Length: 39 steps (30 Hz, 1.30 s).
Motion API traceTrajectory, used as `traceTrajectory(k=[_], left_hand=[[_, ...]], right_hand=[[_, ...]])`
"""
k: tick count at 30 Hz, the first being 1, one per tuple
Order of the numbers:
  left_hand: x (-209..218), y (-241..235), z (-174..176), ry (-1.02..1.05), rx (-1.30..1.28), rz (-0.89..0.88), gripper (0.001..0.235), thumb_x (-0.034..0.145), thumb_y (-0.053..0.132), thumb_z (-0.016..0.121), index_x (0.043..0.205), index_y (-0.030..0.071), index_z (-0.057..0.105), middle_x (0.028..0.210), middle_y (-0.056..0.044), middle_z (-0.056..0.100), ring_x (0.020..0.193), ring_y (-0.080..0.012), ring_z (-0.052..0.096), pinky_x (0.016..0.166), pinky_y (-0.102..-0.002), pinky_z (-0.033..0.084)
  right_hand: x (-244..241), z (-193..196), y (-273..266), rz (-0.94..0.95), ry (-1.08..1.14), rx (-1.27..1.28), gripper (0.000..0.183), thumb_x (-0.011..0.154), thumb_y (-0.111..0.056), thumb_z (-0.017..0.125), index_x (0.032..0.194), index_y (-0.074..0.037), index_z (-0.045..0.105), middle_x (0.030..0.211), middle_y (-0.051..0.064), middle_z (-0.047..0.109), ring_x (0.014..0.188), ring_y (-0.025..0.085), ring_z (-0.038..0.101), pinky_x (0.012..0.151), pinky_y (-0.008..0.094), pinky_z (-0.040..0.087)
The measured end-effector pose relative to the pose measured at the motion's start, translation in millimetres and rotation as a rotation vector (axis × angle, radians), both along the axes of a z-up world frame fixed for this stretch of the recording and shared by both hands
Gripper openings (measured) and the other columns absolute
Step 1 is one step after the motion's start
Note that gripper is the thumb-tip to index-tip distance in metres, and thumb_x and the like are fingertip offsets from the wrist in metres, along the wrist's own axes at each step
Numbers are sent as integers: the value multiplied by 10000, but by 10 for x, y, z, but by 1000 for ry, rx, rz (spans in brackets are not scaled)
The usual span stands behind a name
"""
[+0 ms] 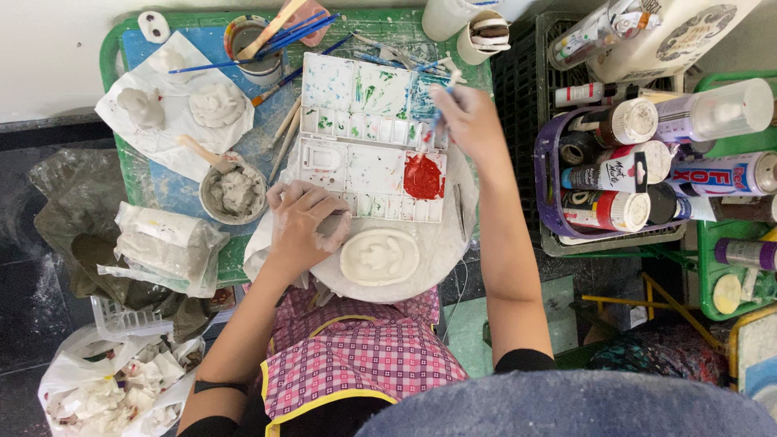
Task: The person paints a red rim around a small white clay dish using a paintbrush and red paint from a palette.
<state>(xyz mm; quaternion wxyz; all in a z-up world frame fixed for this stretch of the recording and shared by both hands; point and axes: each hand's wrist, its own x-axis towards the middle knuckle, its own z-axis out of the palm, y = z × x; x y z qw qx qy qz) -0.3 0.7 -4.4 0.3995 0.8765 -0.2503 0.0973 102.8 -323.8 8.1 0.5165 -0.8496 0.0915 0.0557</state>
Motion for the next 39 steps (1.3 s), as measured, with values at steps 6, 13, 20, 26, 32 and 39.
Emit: traceTrajectory(k=[6, 13, 20, 26, 32, 39], left_hand=[[-7, 3, -27, 11, -1, -2, 142, 819, 294, 798, 902, 184, 760, 936, 22, 713, 964, -215, 583, 984, -446, 315], [-4, 3, -47, -6, -7, -5, 139, 809, 295, 798, 896, 193, 760, 939, 24, 710, 979, -213, 587, 973, -451, 311], [1, 5, -46, -18, -3, -7, 121, 822, 283, 790, 902, 198, 757, 944, 37, 713, 988, -200, 591, 982, -452, 312], [11, 9, -34, -11, -5, -13, 119, 820, 276, 789, 900, 193, 755, 934, 34, 707, 973, -202, 591, 965, -446, 315], [17, -1, -23, -21, -6, -2, 107, 836, 274, 792, 881, 190, 744, 921, 39, 704, 957, -199, 589, 954, -447, 314], [5, 25, -5, -31, -55, -2, 105, 843, 236, 769, 926, 188, 727, 945, 32, 695, 976, -193, 601, 972, -444, 316]], right_hand=[[264, 47, 170, 95, -72, -407, 458, 991, -444, 616, 776, -43, 663, 612, 97, 657, 560, 214, 679, 592, 385, 511], [381, 28, 336, 80, -225, -686, 465, 1039, -450, 609, 822, -39, 629, 761, 172, 662, 705, 394, 634, 647, 486, 487], [368, -20, 463, 188, -355, -786, 404, 1036, -418, 610, 855, -59, 643, 787, 160, 690, 762, 427, 624, 673, 535, 484], [359, 5, 500, 189, -284, -753, 427, 983, -459, 675, 837, -60, 633, 743, 143, 678, 713, 383, 640, 666, 504, 498], [285, 119, 527, 158, -218, -664, 366, 923, -427, 739, 843, -86, 632, 669, 83, 671, 644, 292, 660, 616, 434, 503], [271, 89, 340, 63, -281, -116, 426, 1089, -499, 568, 967, -91, 572, 747, -6, 552, 673, 145, 522, 596, 333, 449]])
